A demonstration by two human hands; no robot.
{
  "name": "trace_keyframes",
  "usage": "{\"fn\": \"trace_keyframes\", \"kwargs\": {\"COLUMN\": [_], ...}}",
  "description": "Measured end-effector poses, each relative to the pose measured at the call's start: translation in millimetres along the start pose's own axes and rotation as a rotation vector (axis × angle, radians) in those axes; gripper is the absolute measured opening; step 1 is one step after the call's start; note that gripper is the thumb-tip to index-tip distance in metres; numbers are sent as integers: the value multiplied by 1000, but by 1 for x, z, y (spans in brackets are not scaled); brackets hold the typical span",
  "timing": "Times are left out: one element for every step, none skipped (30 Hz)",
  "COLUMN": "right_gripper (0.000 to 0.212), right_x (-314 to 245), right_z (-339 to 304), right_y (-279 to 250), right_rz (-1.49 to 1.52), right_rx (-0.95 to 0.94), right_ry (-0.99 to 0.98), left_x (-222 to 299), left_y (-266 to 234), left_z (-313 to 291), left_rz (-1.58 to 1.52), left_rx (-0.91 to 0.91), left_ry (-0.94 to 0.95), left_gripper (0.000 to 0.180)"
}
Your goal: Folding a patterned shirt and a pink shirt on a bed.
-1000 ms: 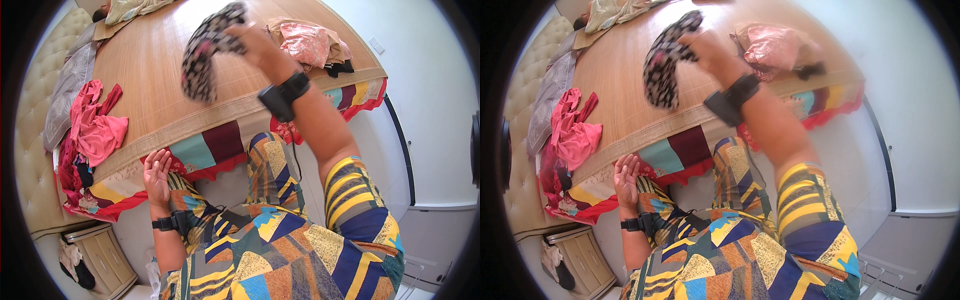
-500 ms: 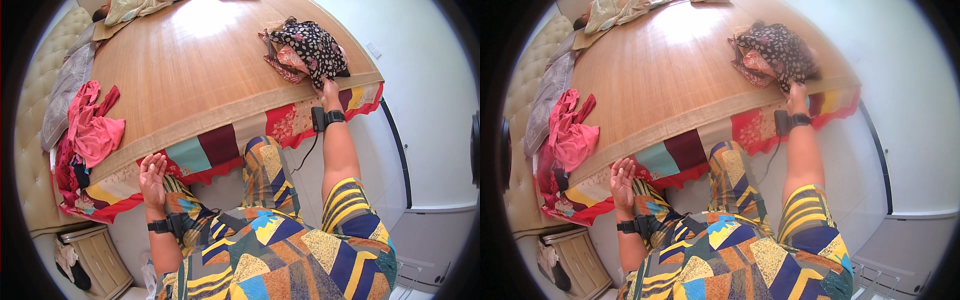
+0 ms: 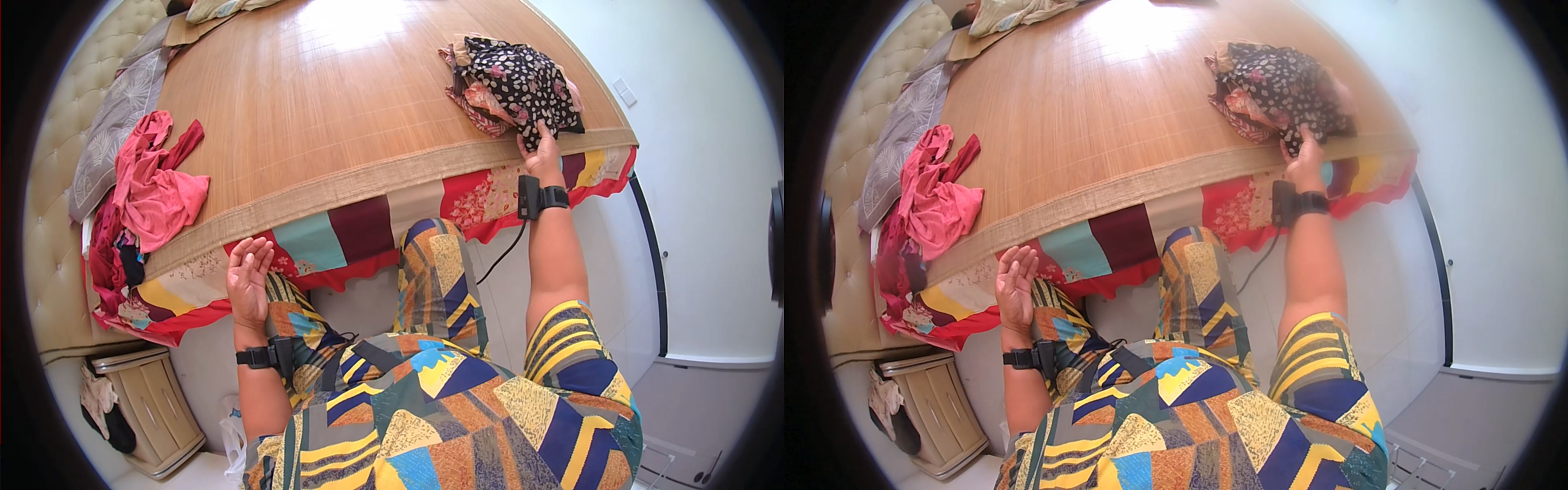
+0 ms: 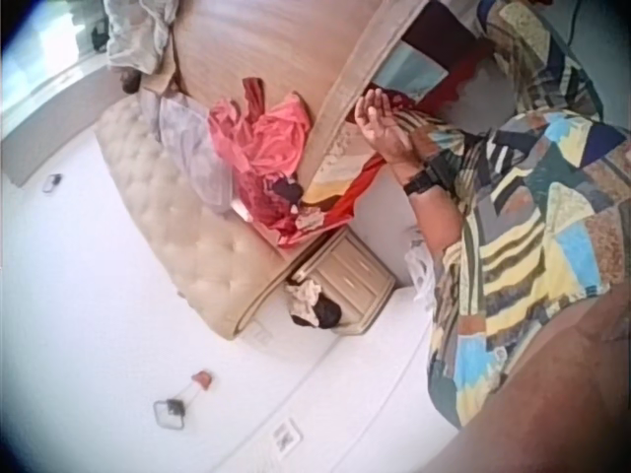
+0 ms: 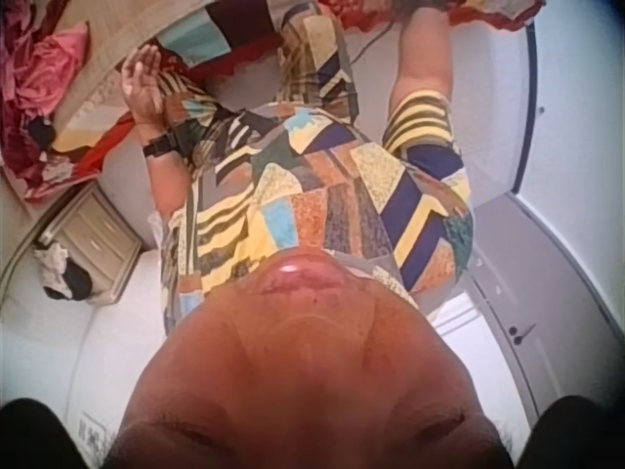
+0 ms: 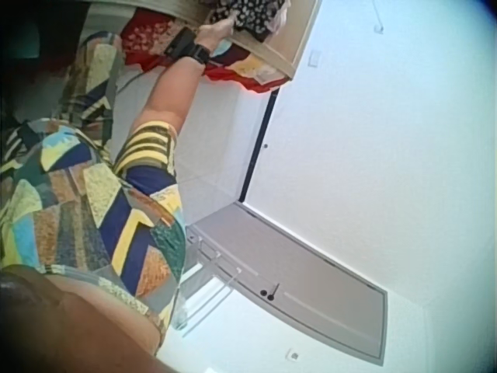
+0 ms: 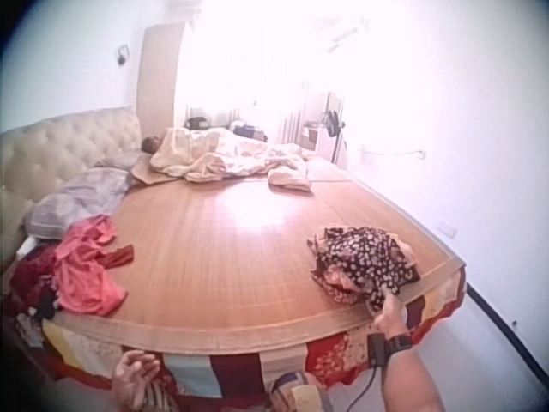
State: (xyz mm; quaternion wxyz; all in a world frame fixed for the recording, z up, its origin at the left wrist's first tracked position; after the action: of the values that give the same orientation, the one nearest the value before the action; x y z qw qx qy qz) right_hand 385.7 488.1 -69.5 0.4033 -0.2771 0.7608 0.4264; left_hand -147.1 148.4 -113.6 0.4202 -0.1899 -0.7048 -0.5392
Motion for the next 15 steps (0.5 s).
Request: {"fn": "trace_keyframes", "kwargs": {"right_gripper": [28, 28, 28, 29, 31, 37, 40, 43, 48, 42, 42, 36, 30, 25, 21], "right_x": [-5, -9, -16, -21, -28, -35, -48, -59, -58, -64, -58, -86, -117, -154, -224], "right_z": [3, 6, 7, 7, 14, 16, 26, 34, 21, 21, 19, 39, 61, 83, 110], "right_y": [3, 5, 10, 16, 18, 27, 30, 32, 55, 69, 78, 93, 97, 103, 91], "right_rz": [16, 14, 4, -6, -34, -4, -16, -28, -54, -27, -28, -173, -318, -467, -632], "right_rx": [-52, -54, -92, -131, -151, -253, -288, -324, -386, -454, -467, -533, -601, -662, -692], "right_ry": [19, 18, 11, 4, 9, -12, -52, -90, -76, -131, -118, -279, -434, -601, -793], "left_x": [0, 0, 0, 0, 0, 1, -1, -2, 3, 4, 7, 8, 9, 6, -5], "left_y": [1, 2, 3, 4, 5, 4, 7, 8, 1, 0, 0, 4, 7, 8, 18], "left_z": [0, 0, 0, 1, 1, 1, 3, 6, -2, -4, -7, -7, -7, -3, 12], "left_rz": [0, -2, -7, -13, -15, -11, -10, -12, -1, 3, 7, 9, 14, 4, -17], "left_rx": [-3, -1, 2, 5, 8, 5, -9, -12, 13, 19, 34, 48, 69, 71, -4], "left_ry": [1, 2, -8, -17, -17, -17, -22, -22, -15, -14, -6, -9, -10, -6, -35], "left_gripper": [30, 30, 30, 30, 30, 30, 30, 30, 30, 30, 30, 29, 28, 28, 29]}}
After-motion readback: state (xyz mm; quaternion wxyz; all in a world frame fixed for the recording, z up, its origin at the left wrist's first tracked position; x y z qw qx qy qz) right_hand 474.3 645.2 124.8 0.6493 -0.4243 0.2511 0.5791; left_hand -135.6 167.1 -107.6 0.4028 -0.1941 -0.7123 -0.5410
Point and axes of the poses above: each hand's wrist, its own z-axis towards the middle knuckle, its own y-axis out of the palm, x = y × z, the point moved 4 cm from there along z, towards the middle knuckle, and after that the axes turned 2 degrees about -z, right-handed, at the moved point
